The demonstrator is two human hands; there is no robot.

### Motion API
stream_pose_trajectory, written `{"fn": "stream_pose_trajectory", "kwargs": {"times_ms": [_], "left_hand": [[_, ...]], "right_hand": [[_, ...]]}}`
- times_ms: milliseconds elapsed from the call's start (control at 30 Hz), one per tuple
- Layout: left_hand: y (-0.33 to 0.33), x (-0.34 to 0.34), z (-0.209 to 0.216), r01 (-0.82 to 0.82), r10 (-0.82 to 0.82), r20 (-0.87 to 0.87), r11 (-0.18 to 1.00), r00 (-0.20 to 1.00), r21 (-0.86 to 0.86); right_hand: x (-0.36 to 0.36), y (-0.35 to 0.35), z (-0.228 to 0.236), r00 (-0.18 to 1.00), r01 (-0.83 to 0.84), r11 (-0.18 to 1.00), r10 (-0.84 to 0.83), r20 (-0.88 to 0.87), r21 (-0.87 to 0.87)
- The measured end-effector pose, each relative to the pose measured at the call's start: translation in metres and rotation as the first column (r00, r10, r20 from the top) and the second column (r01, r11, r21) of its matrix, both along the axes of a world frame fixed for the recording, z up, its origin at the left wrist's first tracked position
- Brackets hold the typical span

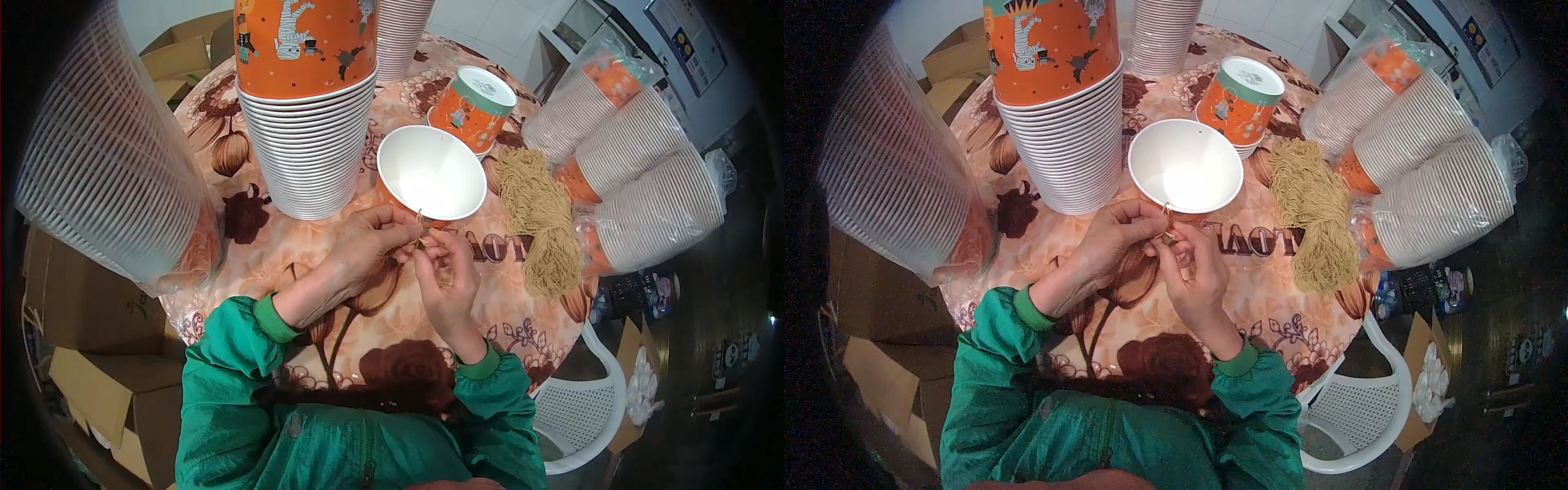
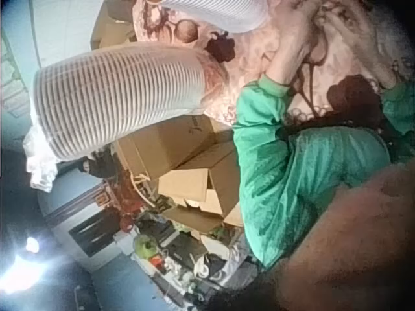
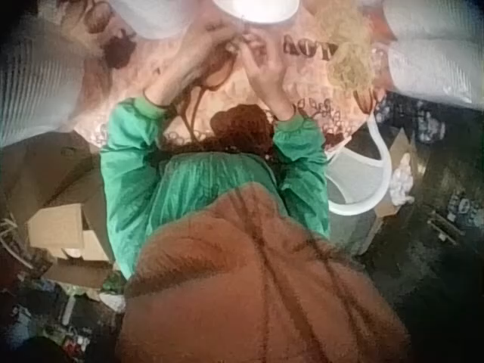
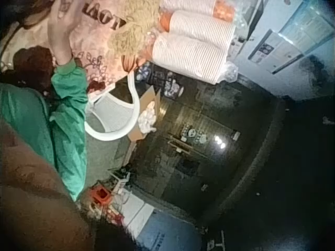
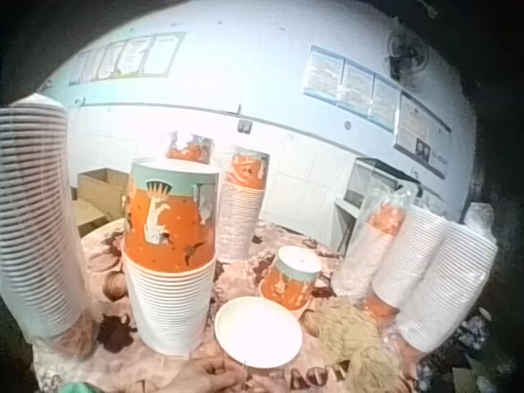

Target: Attaching rubber bands to paper cups in a manufacturing facility.

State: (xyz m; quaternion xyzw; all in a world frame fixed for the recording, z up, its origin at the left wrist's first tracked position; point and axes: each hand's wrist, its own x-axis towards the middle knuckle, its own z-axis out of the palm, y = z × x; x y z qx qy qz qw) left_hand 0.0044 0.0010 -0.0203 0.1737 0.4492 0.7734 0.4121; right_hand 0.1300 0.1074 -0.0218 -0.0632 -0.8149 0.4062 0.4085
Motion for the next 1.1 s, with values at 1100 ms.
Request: {"fn": "stream_pose_trajectory", "kwargs": {"times_ms": [1100], "left_hand": [[0.003,-0.003,-0.007,-0.082,0.07,-0.226,0.996,0.972,-0.041]], "right_hand": [[0.0,0.014,-0.01,0.948,-0.188,0.636,0.316,0.03,-0.748]]}}
